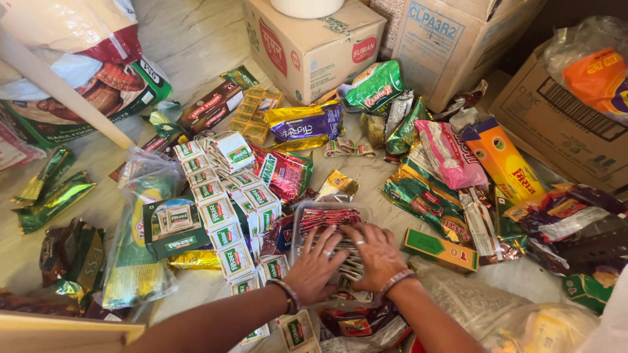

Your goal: The person sits on the floor and sorts small white and green packets from a larger pile of assorted snack items. They separate the packets by hand and place them into a clear plastic container.

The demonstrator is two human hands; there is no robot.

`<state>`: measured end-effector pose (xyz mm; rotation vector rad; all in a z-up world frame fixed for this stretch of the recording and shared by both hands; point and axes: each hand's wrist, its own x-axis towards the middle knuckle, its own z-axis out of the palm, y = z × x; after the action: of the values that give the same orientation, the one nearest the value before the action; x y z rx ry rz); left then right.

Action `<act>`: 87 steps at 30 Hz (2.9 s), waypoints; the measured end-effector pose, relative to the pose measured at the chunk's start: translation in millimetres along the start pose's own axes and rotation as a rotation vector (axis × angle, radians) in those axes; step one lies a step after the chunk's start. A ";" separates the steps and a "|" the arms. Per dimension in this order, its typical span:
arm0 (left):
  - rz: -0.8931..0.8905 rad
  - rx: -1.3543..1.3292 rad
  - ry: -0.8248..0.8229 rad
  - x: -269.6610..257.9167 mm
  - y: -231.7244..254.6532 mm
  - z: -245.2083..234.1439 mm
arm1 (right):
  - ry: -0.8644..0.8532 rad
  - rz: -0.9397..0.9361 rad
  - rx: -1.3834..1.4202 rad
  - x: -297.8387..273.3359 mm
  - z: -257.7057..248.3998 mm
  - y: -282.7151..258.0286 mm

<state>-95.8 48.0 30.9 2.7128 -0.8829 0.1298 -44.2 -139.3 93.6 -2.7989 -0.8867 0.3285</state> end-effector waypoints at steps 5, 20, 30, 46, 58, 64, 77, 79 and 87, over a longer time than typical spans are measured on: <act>-0.084 0.128 -0.002 26.3 -1.7 7.8 | 0.066 0.092 0.088 -13.7 6.7 4.2; -0.147 0.176 0.029 46.1 -37.3 18.2 | -0.092 -0.271 -0.117 4.1 87.8 28.3; -0.136 0.165 -0.089 50.6 -40.9 9.4 | -0.188 0.107 -0.328 34.1 136.2 24.1; -0.140 0.090 -0.137 50.6 -42.1 -1.8 | -0.210 0.148 -0.185 31.0 111.0 3.1; -0.126 0.096 -0.132 51.5 -44.0 1.8 | -0.181 0.178 -0.074 19.7 82.8 -3.5; -0.121 0.102 -0.156 48.1 -44.4 -1.6 | -0.273 0.161 -0.112 33.6 92.4 4.9; -0.064 0.122 -0.155 43.0 -42.7 14.5 | -0.205 -0.041 0.051 14.3 44.6 -13.7; -0.063 0.125 -0.183 42.7 -41.7 10.0 | -0.093 -0.115 0.050 6.5 41.0 -18.4; -0.076 0.165 -0.373 37.0 -31.7 2.5 | 0.375 -0.206 0.204 -9.5 19.9 -1.3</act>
<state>-47.3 50.9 27.2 2.9755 -0.8970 -0.3452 -57.7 -141.6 76.4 -2.4394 -0.9736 -0.1279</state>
